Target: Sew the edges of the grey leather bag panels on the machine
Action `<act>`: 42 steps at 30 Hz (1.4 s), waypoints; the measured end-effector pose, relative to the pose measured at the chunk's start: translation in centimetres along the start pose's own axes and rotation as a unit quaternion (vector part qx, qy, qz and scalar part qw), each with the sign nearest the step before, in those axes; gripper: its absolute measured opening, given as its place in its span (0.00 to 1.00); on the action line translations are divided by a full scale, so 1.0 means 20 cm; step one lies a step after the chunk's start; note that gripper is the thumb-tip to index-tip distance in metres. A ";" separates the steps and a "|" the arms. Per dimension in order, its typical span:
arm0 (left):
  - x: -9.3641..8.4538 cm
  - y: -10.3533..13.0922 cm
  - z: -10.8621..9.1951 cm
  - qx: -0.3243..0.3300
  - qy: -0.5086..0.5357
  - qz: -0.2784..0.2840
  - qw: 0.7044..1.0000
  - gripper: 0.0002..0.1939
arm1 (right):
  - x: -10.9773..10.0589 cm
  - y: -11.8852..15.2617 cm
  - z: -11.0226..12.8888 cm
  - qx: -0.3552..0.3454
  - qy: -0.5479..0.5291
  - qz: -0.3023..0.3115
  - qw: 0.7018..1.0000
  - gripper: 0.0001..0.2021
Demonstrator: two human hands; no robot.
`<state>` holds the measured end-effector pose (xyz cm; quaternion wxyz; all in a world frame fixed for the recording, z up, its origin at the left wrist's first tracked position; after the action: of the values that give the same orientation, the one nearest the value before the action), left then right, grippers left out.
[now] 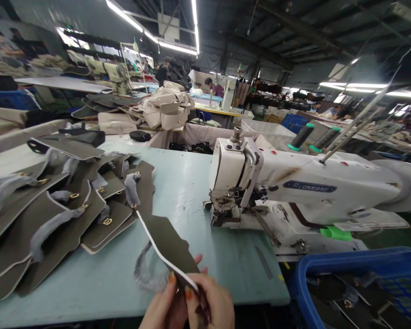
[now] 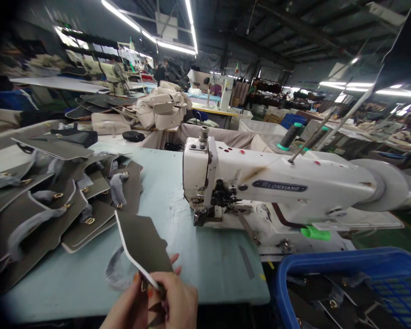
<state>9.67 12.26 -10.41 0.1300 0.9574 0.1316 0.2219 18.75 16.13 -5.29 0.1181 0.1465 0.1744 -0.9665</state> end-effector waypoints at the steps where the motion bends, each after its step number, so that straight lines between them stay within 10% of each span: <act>1: 0.01 -0.03 0.00 -0.013 0.042 -0.005 0.999 0.28 | 0.02 0.01 -0.04 0.046 -0.006 0.008 0.999 0.13; 8: -0.03 -0.20 -0.04 -0.030 0.137 -0.093 0.986 0.19 | -0.01 -0.09 -0.10 0.104 -0.086 0.080 0.988 0.22; 13: 0.03 -0.33 -0.14 -0.015 0.090 -0.044 0.995 0.14 | -0.02 -0.22 -0.15 0.168 -0.130 0.125 0.969 0.22; 25: 0.11 -0.76 -0.23 -0.017 0.041 -0.041 0.998 0.19 | -0.08 -0.52 -0.37 0.197 -0.132 0.058 0.970 0.25; 42: 0.13 -0.85 -0.24 -0.007 0.022 -0.048 0.999 0.17 | -0.08 -0.55 -0.40 0.221 -0.138 -0.017 0.965 0.23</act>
<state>6.30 29.82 -10.42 0.1439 0.9441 0.1785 0.2370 19.22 29.37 -8.64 0.0898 0.0311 -0.0586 -0.9937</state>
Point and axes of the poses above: each hand's wrist, its own y-axis away from the middle knuckle, its own x-axis out of the palm, z = x × y, the point moved 6 cm from there along -y, towards the middle knuckle, and after that the axes turned 5 degrees about -y, right-handed, at the moved point
